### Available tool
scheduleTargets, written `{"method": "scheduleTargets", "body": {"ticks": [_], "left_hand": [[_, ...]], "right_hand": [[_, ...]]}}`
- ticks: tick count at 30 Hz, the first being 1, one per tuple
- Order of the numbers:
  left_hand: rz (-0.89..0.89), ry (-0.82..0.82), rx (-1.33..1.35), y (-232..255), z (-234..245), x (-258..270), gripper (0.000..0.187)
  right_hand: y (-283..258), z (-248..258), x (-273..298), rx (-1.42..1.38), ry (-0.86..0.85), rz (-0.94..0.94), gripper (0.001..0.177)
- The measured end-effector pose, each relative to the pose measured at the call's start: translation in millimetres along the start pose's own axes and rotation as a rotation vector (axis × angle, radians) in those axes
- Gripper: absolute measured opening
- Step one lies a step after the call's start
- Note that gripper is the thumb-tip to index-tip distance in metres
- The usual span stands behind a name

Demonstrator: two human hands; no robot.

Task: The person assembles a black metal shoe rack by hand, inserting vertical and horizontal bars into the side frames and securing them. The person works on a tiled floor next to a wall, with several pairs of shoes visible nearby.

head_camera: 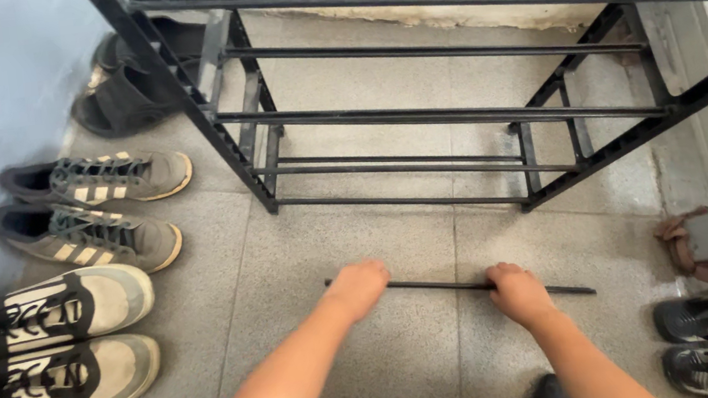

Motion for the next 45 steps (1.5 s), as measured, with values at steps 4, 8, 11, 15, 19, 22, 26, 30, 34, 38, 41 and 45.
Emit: {"method": "scheduleTargets", "body": {"ticks": [4, 8, 11, 15, 19, 22, 26, 30, 34, 38, 41, 45], "left_hand": [[0.049, 0.106, -0.1, -5.7, 80.4, 23.1, 0.019], [0.015, 0.432, -0.09, -7.0, 168.6, 48.4, 0.026], [-0.037, 0.748, -0.219, -5.4, 226.2, 62.7, 0.034], [0.046, 0.842, -0.112, -31.1, 264.5, 60.5, 0.028], [0.105, 0.87, -0.125, -58.0, 279.2, 37.2, 0.03], [0.147, 0.887, -0.107, -83.0, 283.6, 16.2, 0.032], [0.178, 0.849, -0.108, -109.3, 280.1, -13.1, 0.046], [0.19, 0.949, 0.005, -128.0, 281.2, -21.6, 0.045], [0.299, 1.063, 0.045, -153.3, 290.1, -27.2, 0.037], [0.507, 1.267, 0.098, -184.3, 296.9, -21.0, 0.031], [0.988, 1.155, 0.333, -237.0, 285.9, -25.5, 0.022], [1.064, 1.291, 0.376, -265.5, 294.9, -31.6, 0.033]], "right_hand": [[-25.6, 52.7, 8.4, -0.259, 0.212, -0.036, 0.014], [-63.1, 139.3, 23.7, -0.28, 0.569, 0.106, 0.014], [-91.7, 194.3, 28.1, -0.267, 0.726, 0.163, 0.016], [-128.4, 237.8, 17.6, -0.234, 0.855, 0.253, 0.022], [-141.6, 251.5, -9.3, -0.233, 0.876, 0.282, 0.022], [-138.8, 256.3, -36.5, -0.226, 0.88, 0.239, 0.021], [-135.6, 265.0, -70.1, -0.197, 0.897, 0.232, 0.02], [-139.1, 274.2, -96.3, -0.142, 0.913, 0.214, 0.017], [-140.9, 276.1, -120.1, -0.135, 0.909, 0.169, 0.02], [-142.2, 276.5, -146.3, -0.033, 0.914, 0.171, 0.016], [-138.1, 275.5, -161.0, -0.068, 0.912, 0.17, 0.014], [-130.5, 271.3, -181.3, -0.113, 0.87, 0.163, 0.013]]}}
Point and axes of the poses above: each hand's wrist, its own x-axis away from the middle knuckle, its own z-axis out of the back of the hand, y = z × x, the point moved 8 cm from there along -x, towards the middle knuckle
